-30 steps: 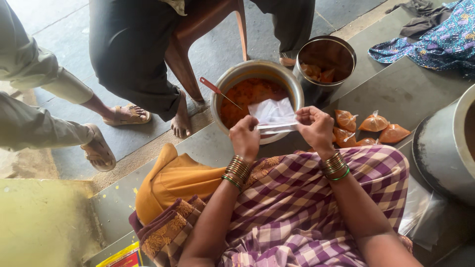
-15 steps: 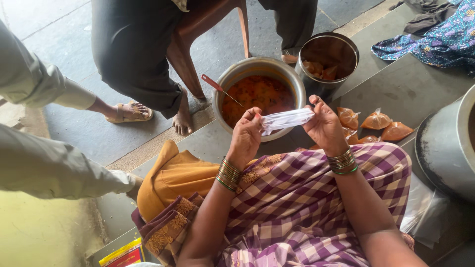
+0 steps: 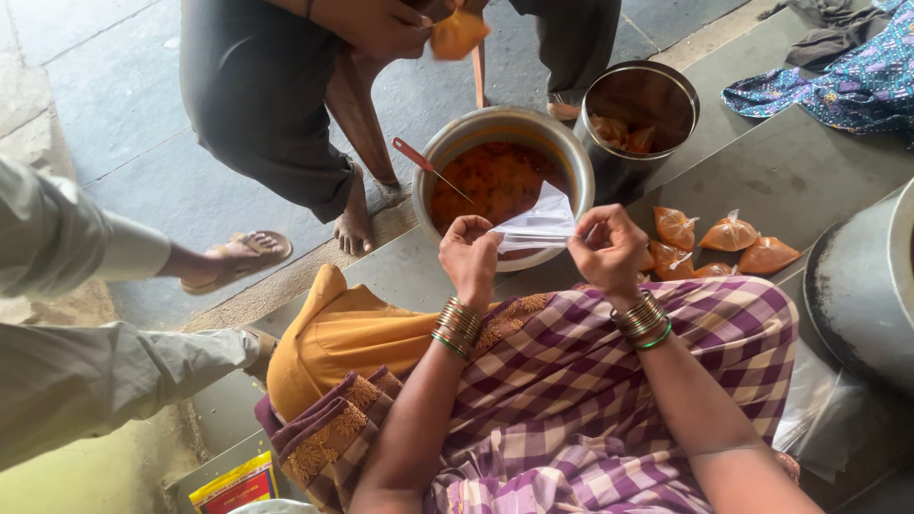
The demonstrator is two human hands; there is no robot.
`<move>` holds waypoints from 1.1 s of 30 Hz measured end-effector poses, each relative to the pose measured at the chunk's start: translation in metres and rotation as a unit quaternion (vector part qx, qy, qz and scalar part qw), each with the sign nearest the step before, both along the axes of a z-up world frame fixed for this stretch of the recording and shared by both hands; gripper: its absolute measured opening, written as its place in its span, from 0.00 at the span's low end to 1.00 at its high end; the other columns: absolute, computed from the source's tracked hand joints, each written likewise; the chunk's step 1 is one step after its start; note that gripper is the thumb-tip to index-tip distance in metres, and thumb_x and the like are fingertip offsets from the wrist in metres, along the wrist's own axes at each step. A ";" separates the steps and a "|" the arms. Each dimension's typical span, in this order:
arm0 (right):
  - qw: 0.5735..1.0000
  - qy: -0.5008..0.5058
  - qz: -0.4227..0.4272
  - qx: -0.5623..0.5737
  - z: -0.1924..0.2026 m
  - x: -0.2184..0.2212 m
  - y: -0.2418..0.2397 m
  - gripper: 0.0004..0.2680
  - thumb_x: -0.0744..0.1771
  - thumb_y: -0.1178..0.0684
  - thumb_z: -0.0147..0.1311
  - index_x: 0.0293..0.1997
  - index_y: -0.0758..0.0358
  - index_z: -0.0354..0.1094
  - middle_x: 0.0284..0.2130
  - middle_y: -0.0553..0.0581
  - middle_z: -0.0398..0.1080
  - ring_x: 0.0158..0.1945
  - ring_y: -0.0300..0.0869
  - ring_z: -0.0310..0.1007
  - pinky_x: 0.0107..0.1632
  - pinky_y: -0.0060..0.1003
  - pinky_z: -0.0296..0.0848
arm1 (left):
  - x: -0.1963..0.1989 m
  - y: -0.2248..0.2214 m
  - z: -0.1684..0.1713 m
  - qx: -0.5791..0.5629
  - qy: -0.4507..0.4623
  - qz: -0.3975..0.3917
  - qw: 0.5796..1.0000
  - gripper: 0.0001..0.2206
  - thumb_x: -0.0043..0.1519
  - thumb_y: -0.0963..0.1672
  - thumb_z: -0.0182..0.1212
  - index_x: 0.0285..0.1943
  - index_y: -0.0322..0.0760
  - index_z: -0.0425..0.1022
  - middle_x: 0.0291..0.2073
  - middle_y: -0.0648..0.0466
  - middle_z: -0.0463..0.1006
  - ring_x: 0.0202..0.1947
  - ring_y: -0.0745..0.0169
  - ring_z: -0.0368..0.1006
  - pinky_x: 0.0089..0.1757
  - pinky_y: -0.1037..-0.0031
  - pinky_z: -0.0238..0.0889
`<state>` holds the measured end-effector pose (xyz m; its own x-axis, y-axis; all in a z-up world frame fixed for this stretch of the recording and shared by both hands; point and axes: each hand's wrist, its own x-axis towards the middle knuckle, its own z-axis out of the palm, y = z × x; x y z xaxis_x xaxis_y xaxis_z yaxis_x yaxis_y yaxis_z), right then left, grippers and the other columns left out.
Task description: The person scoops a thick orange liquid from a large metal pot into small plastic bags using a ladle, then ties each bag and places it on the floor. A man sitting nearby also scoops the liquid into bags and places them into a metal container.
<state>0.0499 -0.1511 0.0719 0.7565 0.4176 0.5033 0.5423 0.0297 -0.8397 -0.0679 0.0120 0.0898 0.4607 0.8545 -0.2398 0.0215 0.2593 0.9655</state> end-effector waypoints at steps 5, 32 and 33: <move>0.995 -0.044 -0.059 -0.065 0.010 -0.012 0.001 0.06 0.62 0.65 0.60 0.35 0.64 0.68 0.23 0.47 0.70 0.25 0.29 0.70 0.29 0.24 0.69 | 0.004 -0.006 -0.010 0.013 -0.044 0.041 0.998 0.07 0.52 0.36 0.65 0.39 0.29 0.76 0.29 0.55 0.78 0.26 0.73 0.72 0.29 0.80 0.66; 0.978 0.193 -0.002 0.080 0.091 -0.029 -0.035 0.11 0.62 0.72 0.59 0.41 0.66 0.65 0.33 0.50 0.67 0.33 0.29 0.64 0.37 0.24 0.65 | -0.051 -0.030 0.100 0.365 0.008 -0.271 0.891 0.16 0.58 0.36 0.65 0.54 0.42 0.83 0.53 0.55 0.83 0.27 0.72 0.76 0.32 0.79 0.71; 0.979 0.179 0.023 0.099 0.102 -0.035 -0.040 0.11 0.62 0.73 0.58 0.42 0.65 0.65 0.35 0.50 0.67 0.36 0.30 0.66 0.40 0.24 0.67 | -0.057 -0.031 0.112 0.364 0.018 -0.282 0.887 0.16 0.57 0.37 0.66 0.55 0.41 0.83 0.53 0.55 0.83 0.22 0.71 0.74 0.30 0.78 0.69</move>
